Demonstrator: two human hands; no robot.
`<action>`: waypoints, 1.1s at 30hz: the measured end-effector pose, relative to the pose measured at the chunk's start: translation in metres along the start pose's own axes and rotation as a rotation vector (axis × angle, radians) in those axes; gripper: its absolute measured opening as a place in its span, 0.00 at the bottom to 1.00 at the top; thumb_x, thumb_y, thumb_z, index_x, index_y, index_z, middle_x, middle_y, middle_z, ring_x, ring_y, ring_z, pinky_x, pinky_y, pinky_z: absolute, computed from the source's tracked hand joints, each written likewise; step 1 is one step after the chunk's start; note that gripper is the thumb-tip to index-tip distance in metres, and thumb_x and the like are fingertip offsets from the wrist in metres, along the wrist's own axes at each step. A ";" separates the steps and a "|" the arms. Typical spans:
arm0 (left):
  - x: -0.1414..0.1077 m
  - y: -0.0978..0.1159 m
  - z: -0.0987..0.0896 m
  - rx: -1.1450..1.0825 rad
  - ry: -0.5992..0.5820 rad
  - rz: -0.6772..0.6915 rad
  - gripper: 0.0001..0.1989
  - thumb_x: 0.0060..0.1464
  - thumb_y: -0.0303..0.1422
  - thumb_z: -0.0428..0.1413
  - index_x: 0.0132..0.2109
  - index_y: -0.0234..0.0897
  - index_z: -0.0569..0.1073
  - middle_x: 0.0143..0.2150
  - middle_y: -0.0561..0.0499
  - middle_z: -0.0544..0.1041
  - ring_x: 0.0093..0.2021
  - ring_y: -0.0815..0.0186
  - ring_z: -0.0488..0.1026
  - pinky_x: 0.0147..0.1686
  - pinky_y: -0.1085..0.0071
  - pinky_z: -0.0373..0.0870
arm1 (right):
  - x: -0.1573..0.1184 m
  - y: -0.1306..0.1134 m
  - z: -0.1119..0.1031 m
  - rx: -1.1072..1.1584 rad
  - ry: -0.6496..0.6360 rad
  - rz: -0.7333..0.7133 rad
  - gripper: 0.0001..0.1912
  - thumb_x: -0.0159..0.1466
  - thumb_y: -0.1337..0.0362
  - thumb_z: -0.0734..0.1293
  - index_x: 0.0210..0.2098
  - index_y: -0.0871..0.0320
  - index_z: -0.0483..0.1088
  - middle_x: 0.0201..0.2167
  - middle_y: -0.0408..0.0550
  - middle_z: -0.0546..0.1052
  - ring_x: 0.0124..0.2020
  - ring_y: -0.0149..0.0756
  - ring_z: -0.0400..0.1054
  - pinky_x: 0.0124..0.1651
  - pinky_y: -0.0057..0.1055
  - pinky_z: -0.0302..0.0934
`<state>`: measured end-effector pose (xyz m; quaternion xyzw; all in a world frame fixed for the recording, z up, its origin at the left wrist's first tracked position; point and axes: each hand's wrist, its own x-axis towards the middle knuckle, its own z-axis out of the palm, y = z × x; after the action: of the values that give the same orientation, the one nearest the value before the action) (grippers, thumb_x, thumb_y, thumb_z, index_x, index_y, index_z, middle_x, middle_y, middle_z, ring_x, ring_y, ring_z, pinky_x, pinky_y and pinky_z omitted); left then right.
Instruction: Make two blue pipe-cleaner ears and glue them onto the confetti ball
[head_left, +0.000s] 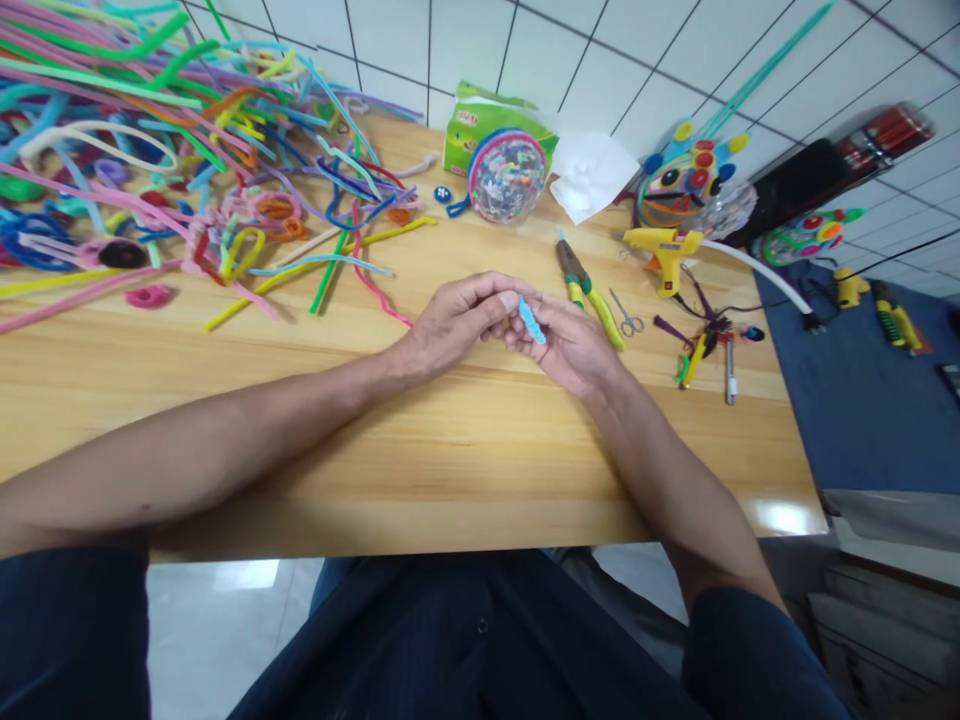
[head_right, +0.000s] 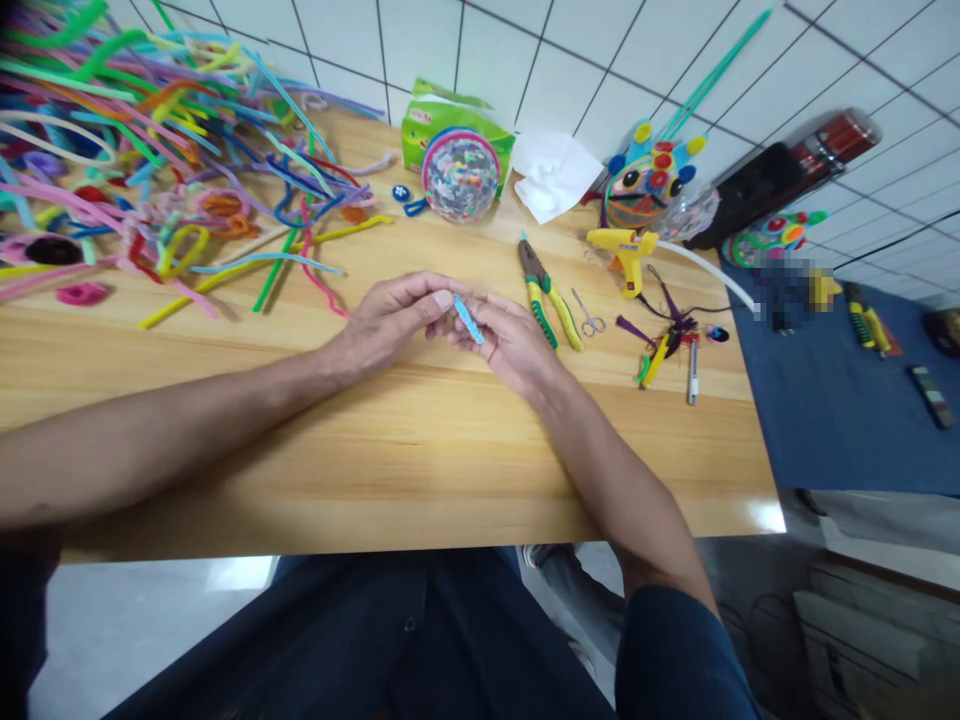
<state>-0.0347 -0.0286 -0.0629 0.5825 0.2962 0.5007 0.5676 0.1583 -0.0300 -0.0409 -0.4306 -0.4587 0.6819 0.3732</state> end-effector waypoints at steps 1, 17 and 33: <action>0.000 0.000 0.000 0.018 0.000 -0.004 0.24 0.63 0.56 0.66 0.46 0.38 0.83 0.35 0.49 0.81 0.33 0.65 0.76 0.34 0.68 0.72 | 0.000 0.000 -0.001 -0.007 -0.001 0.019 0.19 0.58 0.50 0.80 0.37 0.54 0.74 0.32 0.43 0.78 0.33 0.34 0.73 0.43 0.36 0.75; 0.006 -0.002 -0.006 0.162 0.167 -0.039 0.24 0.69 0.54 0.60 0.35 0.39 0.77 0.28 0.52 0.75 0.29 0.67 0.70 0.31 0.69 0.69 | -0.001 0.000 -0.003 -0.523 0.170 -0.342 0.21 0.63 0.44 0.77 0.31 0.54 0.75 0.26 0.40 0.74 0.28 0.31 0.63 0.32 0.31 0.58; 0.006 -0.003 -0.006 0.139 0.195 -0.032 0.20 0.64 0.53 0.65 0.41 0.40 0.80 0.34 0.51 0.79 0.32 0.67 0.72 0.32 0.69 0.70 | 0.002 0.013 0.001 -0.494 0.244 -0.389 0.27 0.62 0.35 0.76 0.33 0.52 0.75 0.27 0.41 0.77 0.29 0.33 0.67 0.34 0.33 0.62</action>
<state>-0.0376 -0.0204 -0.0647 0.5643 0.3931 0.5241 0.5024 0.1555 -0.0320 -0.0535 -0.4908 -0.6355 0.4099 0.4327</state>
